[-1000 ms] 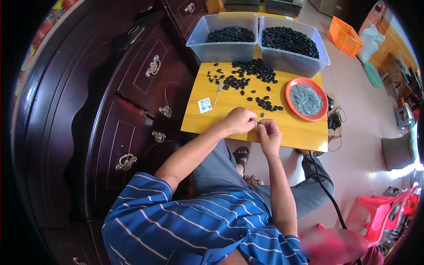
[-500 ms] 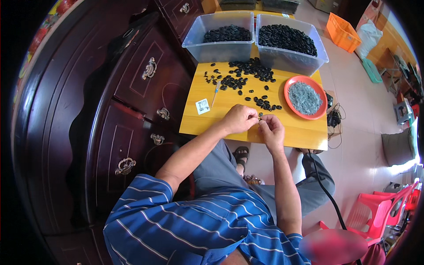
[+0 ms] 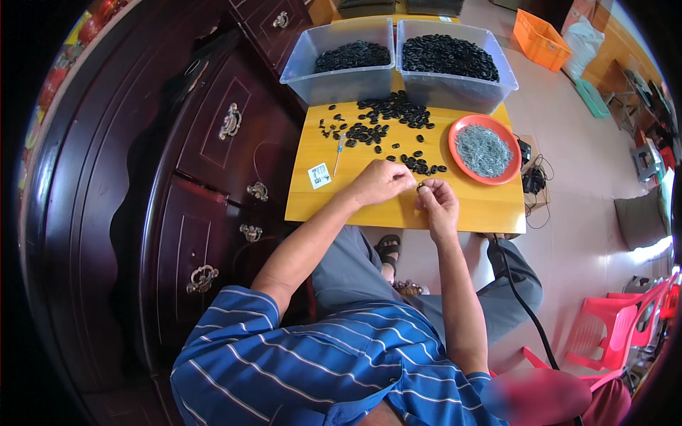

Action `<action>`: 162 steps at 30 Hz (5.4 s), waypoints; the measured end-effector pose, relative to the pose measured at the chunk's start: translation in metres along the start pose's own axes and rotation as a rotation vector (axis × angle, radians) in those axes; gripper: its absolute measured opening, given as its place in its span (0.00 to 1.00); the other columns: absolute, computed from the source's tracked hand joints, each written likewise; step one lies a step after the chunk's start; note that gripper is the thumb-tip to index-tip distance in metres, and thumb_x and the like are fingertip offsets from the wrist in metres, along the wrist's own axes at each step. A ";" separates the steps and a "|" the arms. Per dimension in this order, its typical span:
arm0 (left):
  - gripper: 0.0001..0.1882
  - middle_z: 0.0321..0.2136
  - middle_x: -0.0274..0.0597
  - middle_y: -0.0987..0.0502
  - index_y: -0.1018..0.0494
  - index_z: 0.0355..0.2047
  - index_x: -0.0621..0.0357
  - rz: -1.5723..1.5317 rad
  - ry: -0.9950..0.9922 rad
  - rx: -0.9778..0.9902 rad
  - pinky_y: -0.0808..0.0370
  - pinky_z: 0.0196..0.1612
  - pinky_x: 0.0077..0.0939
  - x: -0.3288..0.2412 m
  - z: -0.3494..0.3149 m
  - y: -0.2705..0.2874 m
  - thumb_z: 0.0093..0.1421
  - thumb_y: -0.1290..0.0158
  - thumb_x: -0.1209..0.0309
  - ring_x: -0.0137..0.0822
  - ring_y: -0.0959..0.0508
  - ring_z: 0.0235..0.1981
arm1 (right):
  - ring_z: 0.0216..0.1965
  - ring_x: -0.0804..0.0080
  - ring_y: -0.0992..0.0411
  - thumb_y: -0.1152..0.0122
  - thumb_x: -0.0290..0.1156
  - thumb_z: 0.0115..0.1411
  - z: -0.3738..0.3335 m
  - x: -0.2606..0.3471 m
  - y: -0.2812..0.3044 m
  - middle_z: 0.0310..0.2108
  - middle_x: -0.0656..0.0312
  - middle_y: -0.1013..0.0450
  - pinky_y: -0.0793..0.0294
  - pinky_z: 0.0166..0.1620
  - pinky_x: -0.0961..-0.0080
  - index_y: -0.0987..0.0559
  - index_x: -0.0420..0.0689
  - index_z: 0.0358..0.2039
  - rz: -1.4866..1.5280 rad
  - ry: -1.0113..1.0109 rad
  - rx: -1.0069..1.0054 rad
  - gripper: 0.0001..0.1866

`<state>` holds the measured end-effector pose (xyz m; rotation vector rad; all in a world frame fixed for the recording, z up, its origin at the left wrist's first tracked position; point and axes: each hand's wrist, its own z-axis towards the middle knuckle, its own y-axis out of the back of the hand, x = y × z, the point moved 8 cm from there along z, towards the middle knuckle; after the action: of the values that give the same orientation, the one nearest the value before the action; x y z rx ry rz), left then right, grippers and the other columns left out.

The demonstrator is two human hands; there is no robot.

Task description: Assembling small black plastic components with silver inserts on a table.

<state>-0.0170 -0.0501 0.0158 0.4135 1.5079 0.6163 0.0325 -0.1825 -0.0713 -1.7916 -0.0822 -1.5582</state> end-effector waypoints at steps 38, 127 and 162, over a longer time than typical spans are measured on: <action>0.06 0.28 0.32 0.27 0.30 0.44 0.59 -0.622 0.123 -0.225 0.26 0.28 0.18 0.062 -0.009 -0.004 0.67 0.51 0.75 0.21 0.27 0.24 | 0.30 0.82 0.29 0.42 0.26 0.66 0.004 0.003 0.008 0.32 0.68 0.27 0.25 0.37 0.82 0.23 0.40 0.45 0.051 -0.001 -0.112 0.09; 0.12 0.34 0.29 0.23 0.23 0.45 0.63 -0.360 -0.032 -0.219 0.27 0.40 0.13 0.005 -0.020 -0.028 0.60 0.44 0.82 0.18 0.26 0.33 | 0.27 0.83 0.31 0.42 0.26 0.65 -0.006 0.008 0.022 0.33 0.69 0.28 0.29 0.33 0.85 0.24 0.43 0.44 0.172 -0.088 -0.227 0.08; 0.16 0.35 0.30 0.20 0.22 0.48 0.61 -0.322 -0.069 -0.114 0.24 0.42 0.16 0.000 -0.010 -0.027 0.60 0.42 0.81 0.19 0.23 0.34 | 0.28 0.82 0.30 0.39 0.24 0.64 -0.005 0.015 0.020 0.31 0.67 0.25 0.30 0.34 0.84 0.24 0.40 0.43 -0.051 -0.085 -0.035 0.08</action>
<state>-0.0236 -0.0723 -0.0008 0.0990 1.4276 0.4255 0.0422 -0.2053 -0.0680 -1.8966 -0.1427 -1.5274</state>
